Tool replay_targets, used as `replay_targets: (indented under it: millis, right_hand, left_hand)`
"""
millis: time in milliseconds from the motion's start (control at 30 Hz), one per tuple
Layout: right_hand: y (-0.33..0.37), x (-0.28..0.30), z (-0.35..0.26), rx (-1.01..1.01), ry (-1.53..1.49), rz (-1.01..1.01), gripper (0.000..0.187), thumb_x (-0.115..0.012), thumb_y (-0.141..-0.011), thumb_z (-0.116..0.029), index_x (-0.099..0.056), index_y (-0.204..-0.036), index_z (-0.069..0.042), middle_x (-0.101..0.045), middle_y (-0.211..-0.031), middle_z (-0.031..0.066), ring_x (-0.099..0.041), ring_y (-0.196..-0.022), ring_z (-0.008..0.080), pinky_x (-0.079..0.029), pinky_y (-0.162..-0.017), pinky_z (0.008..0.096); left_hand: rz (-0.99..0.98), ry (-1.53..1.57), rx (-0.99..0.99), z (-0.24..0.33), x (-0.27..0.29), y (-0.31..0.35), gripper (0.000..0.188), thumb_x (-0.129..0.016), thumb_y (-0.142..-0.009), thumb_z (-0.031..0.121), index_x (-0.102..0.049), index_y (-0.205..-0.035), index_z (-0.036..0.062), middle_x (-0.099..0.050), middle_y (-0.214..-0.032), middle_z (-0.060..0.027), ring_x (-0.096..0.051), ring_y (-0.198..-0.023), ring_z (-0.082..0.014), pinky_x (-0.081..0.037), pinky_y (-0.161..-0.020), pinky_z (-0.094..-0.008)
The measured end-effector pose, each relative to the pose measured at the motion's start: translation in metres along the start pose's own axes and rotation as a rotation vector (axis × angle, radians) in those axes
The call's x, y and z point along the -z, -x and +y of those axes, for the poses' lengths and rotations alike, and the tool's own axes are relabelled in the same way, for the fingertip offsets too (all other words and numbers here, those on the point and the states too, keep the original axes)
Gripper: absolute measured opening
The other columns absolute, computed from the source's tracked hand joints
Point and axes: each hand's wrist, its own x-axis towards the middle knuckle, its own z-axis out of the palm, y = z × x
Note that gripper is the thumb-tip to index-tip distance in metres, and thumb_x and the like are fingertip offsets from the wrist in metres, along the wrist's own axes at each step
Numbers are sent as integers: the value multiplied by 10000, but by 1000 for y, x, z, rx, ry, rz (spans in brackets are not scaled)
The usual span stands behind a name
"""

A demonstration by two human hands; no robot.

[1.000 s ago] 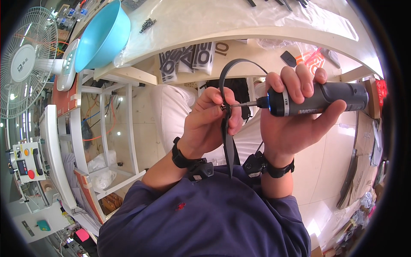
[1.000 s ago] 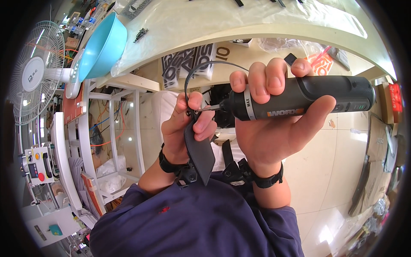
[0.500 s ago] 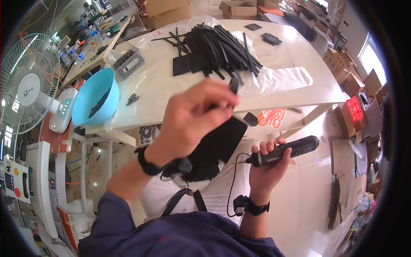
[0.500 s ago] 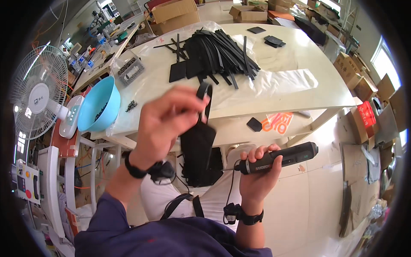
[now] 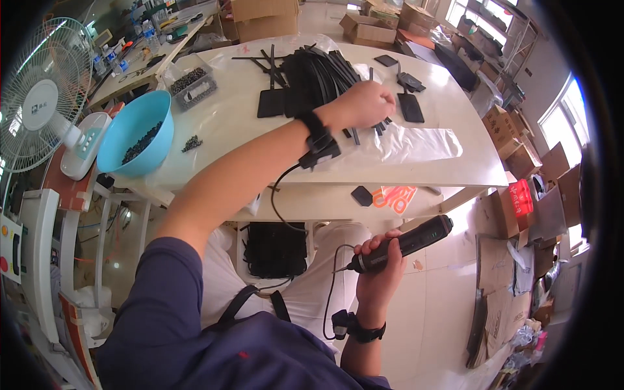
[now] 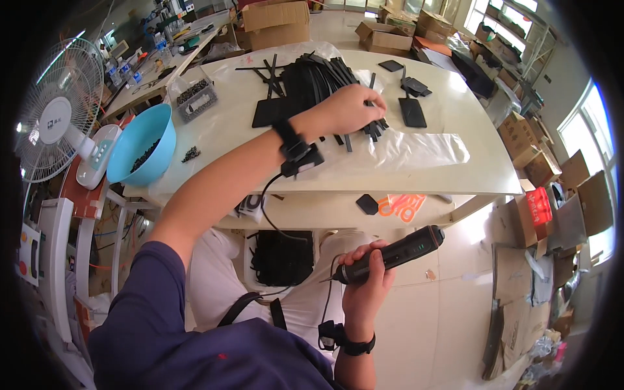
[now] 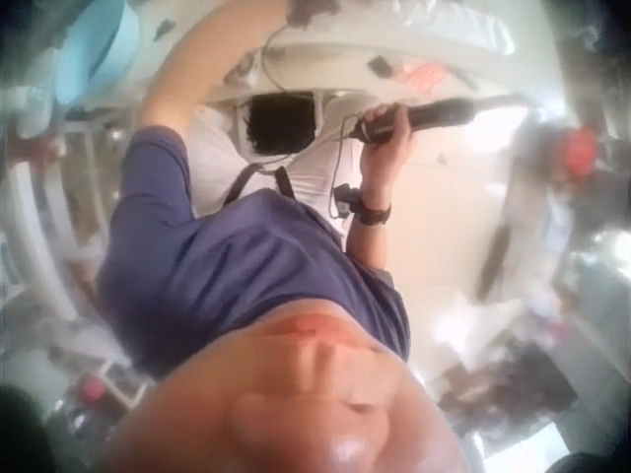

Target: Assembling small plastic components using screws and a powered screwdriver.

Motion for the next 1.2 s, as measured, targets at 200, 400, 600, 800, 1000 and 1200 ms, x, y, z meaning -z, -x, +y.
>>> replay_targets:
  millis: [200,400,600,800,1000,1200]
  right_hand:
    - [-16,-23,-1,-42,403,-141,225,-528,-971,-67,-463,-1175,0,-570,-886,81,-583,-728,154,-506,-671,306]
    - [-10,-91,34,-111,820,-548,345,-566,-958,-53,-446,-1278,-4,-619,-963,104,-623,-809,151,-503,-727,289]
    - [1,-129,76,42,1067,-903,537,-653,-911,-110,-427,-1377,29,-650,-1064,253,-671,-940,371,-520,-830,415]
    - [-100,-171,19,382,1371,-724,258,-672,-919,-199,-680,-1094,-10,-715,-860,159,-706,-776,251,-531,-673,339]
    - [-355,-86,-55,516,2157,-370,514,-642,-891,-404,-659,-1159,35,-677,-1127,268,-634,-1092,420,-499,-933,472]
    - [-411,-47,-65,194,2342,-481,443,-737,-811,-366,-632,-1004,19,-673,-854,166,-681,-828,271,-536,-776,463]
  left_hand:
    - [-40,67,-102,40,19,181,214,-629,-930,131,-674,-1056,-35,-704,-1036,-163,-684,-918,-200,-532,-839,-338]
    - [106,520,230,43,26,279,374,-574,-1002,196,-546,-1295,-34,-668,-1155,-108,-639,-1054,-192,-494,-940,-337]
    - [319,555,503,25,51,310,359,-532,-1044,269,-540,-1278,-4,-643,-1121,-67,-599,-1014,-111,-510,-876,-291]
    - [489,834,484,23,78,336,266,-545,-1029,245,-527,-1113,-7,-671,-912,-104,-690,-776,-175,-566,-714,-302]
    - [390,865,665,33,69,346,273,-569,-1004,267,-559,-1058,0,-648,-809,-89,-653,-649,-146,-545,-594,-277]
    - [460,837,723,28,58,367,276,-582,-998,255,-566,-1069,-11,-643,-798,-74,-633,-647,-123,-533,-590,-270]
